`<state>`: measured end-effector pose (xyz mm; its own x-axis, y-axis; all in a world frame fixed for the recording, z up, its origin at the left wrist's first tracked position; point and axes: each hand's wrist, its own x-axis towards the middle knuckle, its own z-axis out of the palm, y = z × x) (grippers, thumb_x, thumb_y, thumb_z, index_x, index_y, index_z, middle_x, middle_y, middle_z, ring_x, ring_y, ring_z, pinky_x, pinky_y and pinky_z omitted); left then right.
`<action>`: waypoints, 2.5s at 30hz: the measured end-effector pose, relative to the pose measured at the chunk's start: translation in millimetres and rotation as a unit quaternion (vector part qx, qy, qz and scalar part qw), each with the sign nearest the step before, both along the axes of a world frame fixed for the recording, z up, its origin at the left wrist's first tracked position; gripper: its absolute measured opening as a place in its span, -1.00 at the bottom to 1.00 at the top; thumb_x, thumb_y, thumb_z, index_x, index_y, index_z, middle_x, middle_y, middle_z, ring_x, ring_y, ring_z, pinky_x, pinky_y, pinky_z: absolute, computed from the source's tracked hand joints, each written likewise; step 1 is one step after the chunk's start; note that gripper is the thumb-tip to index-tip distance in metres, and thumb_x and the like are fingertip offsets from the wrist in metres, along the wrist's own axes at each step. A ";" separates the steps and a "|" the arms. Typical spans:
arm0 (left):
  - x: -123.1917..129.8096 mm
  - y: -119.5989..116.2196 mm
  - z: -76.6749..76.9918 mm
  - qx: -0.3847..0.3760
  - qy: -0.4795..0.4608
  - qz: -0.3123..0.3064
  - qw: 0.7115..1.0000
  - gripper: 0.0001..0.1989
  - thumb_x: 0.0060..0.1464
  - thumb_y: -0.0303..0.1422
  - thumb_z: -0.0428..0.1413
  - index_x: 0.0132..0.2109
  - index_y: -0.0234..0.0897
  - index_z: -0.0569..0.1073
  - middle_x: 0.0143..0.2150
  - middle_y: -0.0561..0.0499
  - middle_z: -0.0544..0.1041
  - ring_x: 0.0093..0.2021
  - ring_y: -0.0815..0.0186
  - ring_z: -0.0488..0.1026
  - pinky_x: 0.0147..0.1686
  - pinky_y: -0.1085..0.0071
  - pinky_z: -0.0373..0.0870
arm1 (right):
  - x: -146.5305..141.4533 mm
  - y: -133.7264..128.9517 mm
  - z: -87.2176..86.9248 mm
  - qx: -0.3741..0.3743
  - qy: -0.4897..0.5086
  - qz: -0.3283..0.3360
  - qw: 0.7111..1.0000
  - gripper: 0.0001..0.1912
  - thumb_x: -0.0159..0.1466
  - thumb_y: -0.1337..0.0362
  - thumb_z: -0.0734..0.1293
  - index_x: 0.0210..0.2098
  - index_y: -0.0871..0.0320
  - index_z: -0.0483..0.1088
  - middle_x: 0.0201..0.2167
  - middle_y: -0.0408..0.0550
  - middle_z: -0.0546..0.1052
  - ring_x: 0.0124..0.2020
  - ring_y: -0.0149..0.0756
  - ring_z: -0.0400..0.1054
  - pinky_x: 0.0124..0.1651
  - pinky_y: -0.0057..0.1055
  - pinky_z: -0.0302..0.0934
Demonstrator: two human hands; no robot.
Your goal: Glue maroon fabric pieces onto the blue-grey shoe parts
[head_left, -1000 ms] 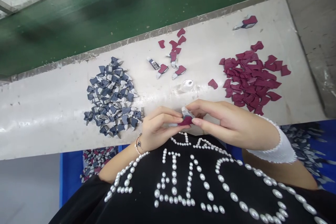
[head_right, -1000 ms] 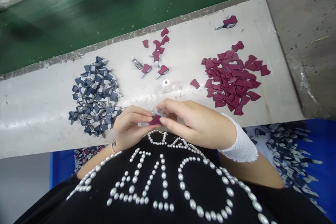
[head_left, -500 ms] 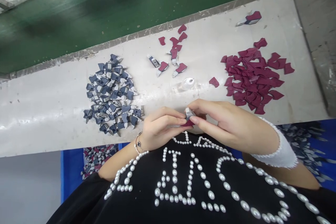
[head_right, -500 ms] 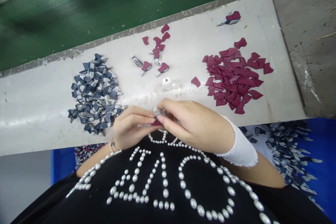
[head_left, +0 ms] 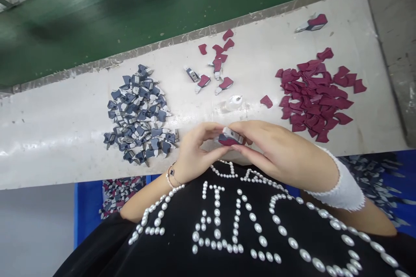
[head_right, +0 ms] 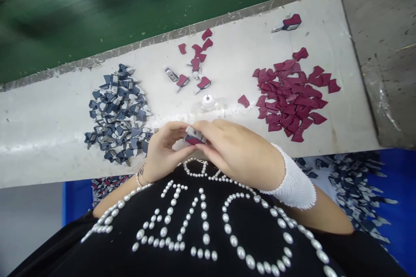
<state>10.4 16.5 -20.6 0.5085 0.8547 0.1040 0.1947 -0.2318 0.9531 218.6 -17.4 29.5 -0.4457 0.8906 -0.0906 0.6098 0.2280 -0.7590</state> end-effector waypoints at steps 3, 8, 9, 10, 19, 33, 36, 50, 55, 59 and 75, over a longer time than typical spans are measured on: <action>-1.9 2.8 10.2 -0.019 0.077 -0.048 0.996 -0.80 0.08 -0.37 0.30 -0.13 -0.26 0.55 -0.27 0.02 0.65 -0.29 0.38 0.58 -0.22 0.49 0.51 | 1.1 -0.8 -0.6 0.019 -0.025 0.021 0.999 -0.74 0.42 0.34 0.18 0.05 0.24 0.35 -0.22 0.06 0.53 -0.22 -0.14 0.42 -0.21 -0.22 0.31; -2.4 4.1 18.1 -0.070 0.096 -0.057 0.991 -0.87 0.04 -0.35 0.32 -0.25 -0.28 0.58 -0.38 0.08 0.63 -0.39 0.41 0.53 -0.33 0.53 0.43 | 3.8 -0.7 1.9 0.045 -0.024 0.073 0.996 -0.64 0.39 0.44 0.17 0.14 0.24 0.36 -0.20 0.06 0.56 -0.22 -0.14 0.43 -0.26 -0.25 0.34; -1.6 3.6 17.6 -0.081 0.097 -0.050 0.991 -0.86 0.02 -0.35 0.33 -0.29 -0.30 0.57 -0.41 0.08 0.61 -0.40 0.41 0.51 -0.35 0.53 0.42 | 4.5 -0.5 1.9 0.048 -0.024 0.079 0.995 -0.61 0.38 0.47 0.17 0.16 0.23 0.35 -0.19 0.06 0.56 -0.21 -0.14 0.43 -0.25 -0.25 0.34; -0.5 3.1 16.7 -0.092 0.096 -0.044 0.990 -0.85 0.00 -0.34 0.34 -0.33 -0.31 0.56 -0.43 0.08 0.60 -0.42 0.41 0.49 -0.37 0.52 0.40 | 5.4 -0.1 1.6 0.049 -0.023 0.084 0.995 -0.59 0.38 0.48 0.17 0.19 0.22 0.34 -0.19 0.05 0.56 -0.20 -0.14 0.43 -0.24 -0.25 0.34; -0.2 10.0 10.0 -0.123 0.098 -0.075 0.985 -0.71 0.03 -0.17 0.31 -0.24 -0.33 0.59 -0.40 0.03 0.61 -0.41 0.37 0.49 -0.38 0.48 0.41 | 6.7 4.7 -3.0 0.017 -0.011 0.072 0.997 -0.69 0.43 0.32 0.14 0.09 0.21 0.37 -0.21 0.05 0.54 -0.22 -0.17 0.43 -0.23 -0.25 0.34; -6.0 4.4 17.2 0.018 0.191 -0.173 0.966 -0.85 0.24 -0.32 0.13 -0.13 -0.30 0.52 -0.39 0.06 0.60 -0.41 0.37 0.53 -0.39 0.52 0.34 | -1.9 1.0 -3.8 0.032 -0.065 0.051 0.996 -0.81 0.40 0.28 0.24 -0.08 0.22 0.42 -0.32 0.02 0.53 -0.29 -0.19 0.40 -0.26 -0.28 0.27; -5.2 1.9 15.9 0.042 0.200 -0.157 0.966 -0.85 0.25 -0.31 0.11 -0.17 -0.30 0.52 -0.43 0.07 0.57 -0.46 0.38 0.49 -0.44 0.51 0.28 | -3.3 1.9 -3.1 0.037 -0.063 0.061 0.995 -0.82 0.40 0.31 0.21 -0.14 0.18 0.43 -0.35 0.00 0.51 -0.31 -0.20 0.38 -0.28 -0.30 0.24; -6.6 -2.9 9.8 -0.222 0.007 -0.114 0.968 -0.81 0.18 -0.35 0.18 -0.09 -0.20 0.64 -0.14 0.03 0.69 -0.13 0.21 0.63 -0.10 0.38 0.55 | -5.5 -0.5 -2.8 0.003 -0.036 0.063 0.997 -0.81 0.41 0.33 0.19 -0.10 0.21 0.42 -0.34 -0.03 0.49 -0.31 -0.26 0.34 -0.25 -0.32 0.21; -10.6 0.6 9.3 -0.259 0.001 -0.111 0.959 -0.81 0.17 -0.32 0.20 -0.10 -0.23 0.64 -0.17 0.01 0.69 -0.13 0.19 0.64 -0.12 0.35 0.57 | -11.8 0.7 -2.4 0.006 -0.046 0.043 0.998 -0.78 0.42 0.33 0.17 -0.07 0.19 0.43 -0.32 -0.02 0.53 -0.29 -0.21 0.38 -0.22 -0.27 0.26; -15.2 4.4 9.9 -0.263 0.012 -0.147 0.954 -0.83 0.16 -0.33 0.21 -0.12 -0.25 0.62 -0.23 0.01 0.69 -0.18 0.23 0.64 -0.15 0.39 0.57 | -2.1 2.8 -2.8 -0.052 0.009 0.059 0.997 -0.66 0.44 0.23 0.22 0.18 0.08 0.31 -0.01 -0.03 0.57 -0.06 -0.22 0.47 -0.03 -0.28 0.35; -10.7 -5.3 6.1 -0.157 0.052 -0.093 0.982 -0.79 0.13 -0.22 0.22 -0.28 -0.30 0.54 -0.49 0.04 0.54 -0.44 0.32 0.50 -0.43 0.45 0.41 | -0.8 0.1 -3.7 -0.075 -0.004 0.071 0.995 -0.60 0.44 0.31 0.17 0.25 0.04 0.22 0.08 -0.04 0.52 -0.01 -0.28 0.46 0.02 -0.28 0.36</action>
